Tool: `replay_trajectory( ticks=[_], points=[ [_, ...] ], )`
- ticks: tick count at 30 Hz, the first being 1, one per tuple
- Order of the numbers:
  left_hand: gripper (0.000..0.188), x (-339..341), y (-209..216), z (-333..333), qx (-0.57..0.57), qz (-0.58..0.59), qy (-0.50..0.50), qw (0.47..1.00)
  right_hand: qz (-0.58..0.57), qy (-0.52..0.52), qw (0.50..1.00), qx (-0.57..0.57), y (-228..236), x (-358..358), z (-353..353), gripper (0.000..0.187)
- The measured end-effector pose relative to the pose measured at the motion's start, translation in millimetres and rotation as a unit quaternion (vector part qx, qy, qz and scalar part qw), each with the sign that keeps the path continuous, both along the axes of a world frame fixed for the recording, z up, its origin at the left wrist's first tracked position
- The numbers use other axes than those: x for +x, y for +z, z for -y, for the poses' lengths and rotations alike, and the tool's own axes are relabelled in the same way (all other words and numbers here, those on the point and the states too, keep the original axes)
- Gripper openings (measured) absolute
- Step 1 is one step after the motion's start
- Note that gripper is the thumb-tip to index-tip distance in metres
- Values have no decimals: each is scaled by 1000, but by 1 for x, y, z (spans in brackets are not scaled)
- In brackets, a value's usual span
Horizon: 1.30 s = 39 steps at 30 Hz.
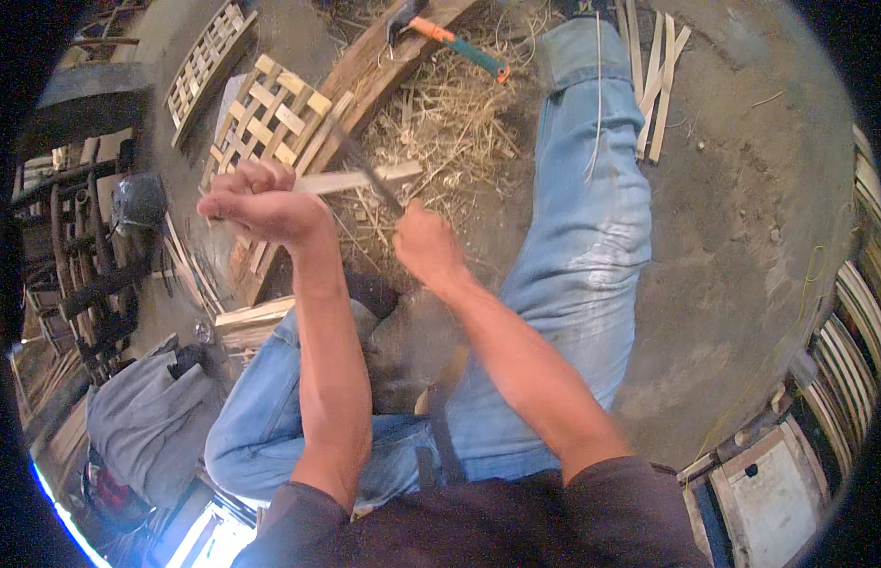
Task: The person sits on the floor and uses a metal file to smooth and shape a thin wooden strip. They repeatedly file the strip, occasionally pausing to inspect the edges and adjust their grip.
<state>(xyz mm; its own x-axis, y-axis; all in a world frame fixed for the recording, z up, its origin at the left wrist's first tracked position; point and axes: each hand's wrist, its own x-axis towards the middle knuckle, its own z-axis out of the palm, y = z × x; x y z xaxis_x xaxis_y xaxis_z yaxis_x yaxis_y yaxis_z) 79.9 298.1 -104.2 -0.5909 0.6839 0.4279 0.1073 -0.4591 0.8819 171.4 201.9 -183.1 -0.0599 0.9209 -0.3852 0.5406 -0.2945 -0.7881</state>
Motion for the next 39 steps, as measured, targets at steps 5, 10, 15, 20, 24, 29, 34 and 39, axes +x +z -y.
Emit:
replay_trajectory(
  ticks=[5,10,15,20,24,29,34,39],
  points=[
    [55,1,-5,8,12,-11,-25,1000,-31,-34,999,2,-4,4,16,33],
    [57,18,7,20,8,-31,-20,999,-73,-103,992,7,1,-5,6,31],
    [42,25,8,124,-44,-217,-107,969,-460,-287,830,-129,29,-5,13,21],
    [39,-13,51,242,-194,-221,-143,945,-421,-208,869,-153,42,3,37,22],
    [45,-61,63,276,-307,48,-168,936,-413,-134,889,-145,64,10,50,26],
    [33,-66,59,240,-558,116,-379,729,-350,-29,936,-40,83,-7,68,26],
    [27,-61,66,253,-532,278,-338,725,-7,167,986,23,120,13,51,39],
    [24,-66,73,264,-515,376,-340,692,160,377,880,242,120,41,62,26]
  ],
)
